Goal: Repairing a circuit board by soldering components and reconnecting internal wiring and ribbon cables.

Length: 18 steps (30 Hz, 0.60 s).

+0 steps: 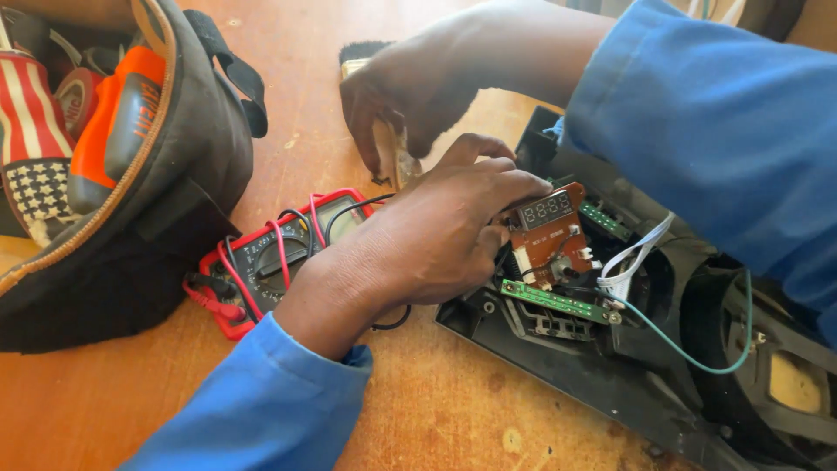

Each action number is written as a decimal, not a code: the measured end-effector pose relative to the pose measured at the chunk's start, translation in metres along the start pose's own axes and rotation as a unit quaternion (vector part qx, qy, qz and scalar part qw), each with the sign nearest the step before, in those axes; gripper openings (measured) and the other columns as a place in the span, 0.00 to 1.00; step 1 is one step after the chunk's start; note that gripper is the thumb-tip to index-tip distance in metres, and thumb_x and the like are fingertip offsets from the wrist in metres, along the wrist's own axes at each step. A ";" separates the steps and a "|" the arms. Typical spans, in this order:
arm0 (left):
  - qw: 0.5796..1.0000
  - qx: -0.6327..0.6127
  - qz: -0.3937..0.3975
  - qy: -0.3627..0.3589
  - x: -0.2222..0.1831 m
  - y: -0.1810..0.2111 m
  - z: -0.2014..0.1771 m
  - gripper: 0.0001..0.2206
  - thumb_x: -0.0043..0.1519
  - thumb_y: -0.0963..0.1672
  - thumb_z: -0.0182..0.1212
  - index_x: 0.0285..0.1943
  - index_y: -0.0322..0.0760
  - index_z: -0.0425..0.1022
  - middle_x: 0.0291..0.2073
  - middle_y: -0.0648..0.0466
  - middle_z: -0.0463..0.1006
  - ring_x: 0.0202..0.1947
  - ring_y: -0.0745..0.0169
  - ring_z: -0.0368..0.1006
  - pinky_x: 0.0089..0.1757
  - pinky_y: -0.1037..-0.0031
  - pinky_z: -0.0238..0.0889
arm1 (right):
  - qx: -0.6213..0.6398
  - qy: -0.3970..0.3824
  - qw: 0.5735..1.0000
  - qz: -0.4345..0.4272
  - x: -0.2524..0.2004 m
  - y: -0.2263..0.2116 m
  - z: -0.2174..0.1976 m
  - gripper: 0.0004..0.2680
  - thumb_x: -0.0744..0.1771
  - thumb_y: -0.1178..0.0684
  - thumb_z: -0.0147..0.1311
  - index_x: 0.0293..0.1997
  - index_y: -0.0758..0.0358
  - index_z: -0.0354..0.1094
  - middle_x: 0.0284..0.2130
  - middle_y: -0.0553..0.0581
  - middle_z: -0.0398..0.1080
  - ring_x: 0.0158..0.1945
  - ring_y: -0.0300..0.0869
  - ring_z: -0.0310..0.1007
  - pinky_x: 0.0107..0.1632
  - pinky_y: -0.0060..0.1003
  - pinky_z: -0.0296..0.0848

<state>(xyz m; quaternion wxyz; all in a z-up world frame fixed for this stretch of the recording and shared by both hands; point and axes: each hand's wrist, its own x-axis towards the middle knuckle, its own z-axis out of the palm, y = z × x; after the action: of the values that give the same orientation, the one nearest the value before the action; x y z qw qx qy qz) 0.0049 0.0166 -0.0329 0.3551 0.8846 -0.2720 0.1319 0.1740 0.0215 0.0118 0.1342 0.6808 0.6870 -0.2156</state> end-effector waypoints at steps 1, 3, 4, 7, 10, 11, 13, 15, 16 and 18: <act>1.000 0.022 0.013 0.004 0.000 -0.002 0.002 0.23 0.50 0.37 0.51 0.57 0.36 0.72 0.38 0.48 0.73 0.58 0.41 0.61 0.55 0.64 0.62 | -0.002 -0.020 0.997 -0.077 0.005 0.009 0.003 0.19 0.52 0.60 0.62 0.43 0.41 0.81 0.47 0.48 0.65 0.40 0.44 0.72 0.39 0.43 0.72; 1.000 0.024 0.001 0.009 -0.002 -0.002 0.005 0.24 0.49 0.37 0.52 0.58 0.37 0.72 0.40 0.47 0.74 0.60 0.40 0.60 0.54 0.61 0.63 | -0.033 -0.009 0.999 -0.039 -0.010 -0.005 0.003 0.17 0.53 0.59 0.64 0.42 0.41 0.79 0.46 0.47 0.64 0.43 0.42 0.74 0.42 0.44 0.71; 1.000 0.027 -0.008 0.012 -0.002 -0.002 0.006 0.25 0.48 0.36 0.52 0.59 0.38 0.72 0.42 0.46 0.75 0.62 0.40 0.60 0.53 0.59 0.64 | -0.063 0.003 0.998 0.001 -0.018 -0.012 0.002 0.16 0.54 0.58 0.65 0.41 0.40 0.76 0.44 0.45 0.64 0.45 0.41 0.76 0.45 0.46 0.71; 0.999 0.023 -0.024 0.014 -0.003 0.003 0.005 0.26 0.49 0.37 0.52 0.60 0.39 0.72 0.45 0.48 0.75 0.61 0.44 0.60 0.54 0.56 0.61 | -0.085 0.031 0.995 -0.042 -0.024 -0.013 0.005 0.12 0.57 0.53 0.67 0.40 0.44 0.72 0.36 0.47 0.68 0.40 0.47 0.72 0.38 0.50 0.67; 0.999 0.036 -0.033 0.016 -0.001 0.005 0.005 0.26 0.49 0.37 0.51 0.60 0.40 0.73 0.46 0.50 0.78 0.60 0.46 0.61 0.50 0.55 0.62 | -0.131 0.075 0.985 -0.087 -0.037 -0.010 0.005 0.18 0.55 0.67 0.52 0.43 0.49 0.65 0.35 0.52 0.66 0.32 0.52 0.68 0.26 0.54 0.60; 0.999 0.037 -0.031 0.015 0.000 0.007 0.003 0.26 0.49 0.37 0.51 0.60 0.40 0.73 0.46 0.50 0.78 0.60 0.46 0.61 0.50 0.55 0.62 | -0.131 0.077 0.985 -0.086 -0.041 -0.012 0.004 0.18 0.55 0.67 0.52 0.43 0.49 0.65 0.35 0.52 0.66 0.32 0.52 0.68 0.26 0.54 0.60; 0.999 -0.001 -0.043 -0.004 0.001 0.009 0.000 0.25 0.50 0.37 0.48 0.59 0.38 0.72 0.43 0.49 0.75 0.64 0.46 0.58 0.53 0.58 0.63 | -0.153 0.111 0.980 -0.067 -0.047 -0.014 0.001 0.11 0.66 0.56 0.57 0.52 0.54 0.61 0.41 0.57 0.70 0.36 0.59 0.71 0.28 0.60 0.65; 0.999 -0.009 -0.037 0.001 0.000 0.009 0.000 0.26 0.49 0.36 0.47 0.60 0.37 0.72 0.42 0.48 0.74 0.63 0.45 0.58 0.52 0.58 0.65 | -0.153 0.166 0.970 -0.086 -0.047 -0.009 0.000 0.08 0.68 0.59 0.52 0.51 0.58 0.58 0.38 0.60 0.68 0.28 0.58 0.69 0.25 0.57 0.63; 0.999 -0.019 -0.032 0.006 0.000 0.008 0.001 0.27 0.48 0.36 0.46 0.60 0.36 0.72 0.42 0.47 0.73 0.63 0.43 0.58 0.51 0.58 0.66 | -0.151 0.218 0.958 -0.106 -0.048 -0.006 -0.001 0.06 0.71 0.62 0.47 0.50 0.61 0.56 0.35 0.63 0.66 0.20 0.57 0.66 0.22 0.55 0.61; 0.998 -0.020 -0.058 -0.020 0.002 0.014 -0.003 0.27 0.49 0.36 0.45 0.61 0.38 0.71 0.44 0.47 0.74 0.66 0.44 0.57 0.50 0.56 0.66 | -0.120 0.236 0.960 -0.088 -0.071 0.033 -0.014 0.06 0.70 0.62 0.47 0.50 0.61 0.57 0.36 0.62 0.66 0.22 0.56 0.66 0.24 0.54 0.62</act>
<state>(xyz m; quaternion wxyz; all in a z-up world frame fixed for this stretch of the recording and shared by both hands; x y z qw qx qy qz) -0.0014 0.0098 -0.0220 0.3747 0.8938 -0.2301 0.0884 0.2107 -0.0352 0.0545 0.0292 0.6285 0.7769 0.0246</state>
